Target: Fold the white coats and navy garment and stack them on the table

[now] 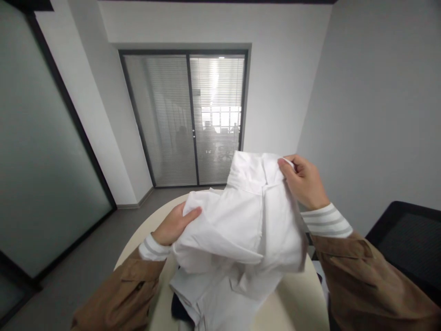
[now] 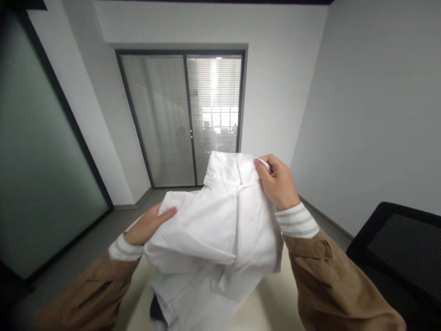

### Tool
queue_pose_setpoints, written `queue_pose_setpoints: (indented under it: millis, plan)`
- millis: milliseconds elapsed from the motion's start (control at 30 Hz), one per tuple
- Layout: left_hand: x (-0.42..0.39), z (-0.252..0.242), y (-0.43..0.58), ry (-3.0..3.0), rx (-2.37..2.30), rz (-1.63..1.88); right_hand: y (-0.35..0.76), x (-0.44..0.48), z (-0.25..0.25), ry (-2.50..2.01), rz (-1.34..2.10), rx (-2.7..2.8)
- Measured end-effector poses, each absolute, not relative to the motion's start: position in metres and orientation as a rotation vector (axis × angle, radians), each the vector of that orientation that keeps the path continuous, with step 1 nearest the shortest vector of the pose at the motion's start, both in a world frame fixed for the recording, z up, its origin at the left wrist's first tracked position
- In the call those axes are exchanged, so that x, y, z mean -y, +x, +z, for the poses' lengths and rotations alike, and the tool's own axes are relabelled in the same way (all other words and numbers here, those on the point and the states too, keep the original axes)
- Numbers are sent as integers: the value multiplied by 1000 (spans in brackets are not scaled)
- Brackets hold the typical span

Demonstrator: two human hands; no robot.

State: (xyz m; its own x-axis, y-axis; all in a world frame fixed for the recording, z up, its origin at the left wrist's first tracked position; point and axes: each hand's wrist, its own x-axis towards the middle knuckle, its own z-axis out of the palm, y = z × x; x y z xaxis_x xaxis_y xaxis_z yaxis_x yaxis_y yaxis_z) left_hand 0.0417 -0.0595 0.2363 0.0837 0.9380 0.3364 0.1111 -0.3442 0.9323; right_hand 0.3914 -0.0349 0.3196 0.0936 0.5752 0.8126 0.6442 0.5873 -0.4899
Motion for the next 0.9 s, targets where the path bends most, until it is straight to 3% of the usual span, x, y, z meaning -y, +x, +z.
queue_pose_setpoints:
  millis: [167, 300, 467, 600, 733, 900]
  plan:
    - [64, 258, 67, 1848, -1280, 1594, 350, 43, 353, -851, 187, 1753]
    - [71, 267, 101, 1957, -1028, 1340, 314, 46, 346, -708, 376, 1909]
    - [52, 277, 116, 1910, -964, 1368, 277, 71, 306, -719, -78, 1877]
    - [43, 293, 109, 1526, -814, 1399, 265, 90, 261, -898, -399, 1965]
    - [50, 325, 101, 1312, -621, 1372, 269, 93, 242, -937, -428, 1928]
    - [71, 381, 83, 1369, -553, 1677, 298, 94, 285, -888, -139, 1707]
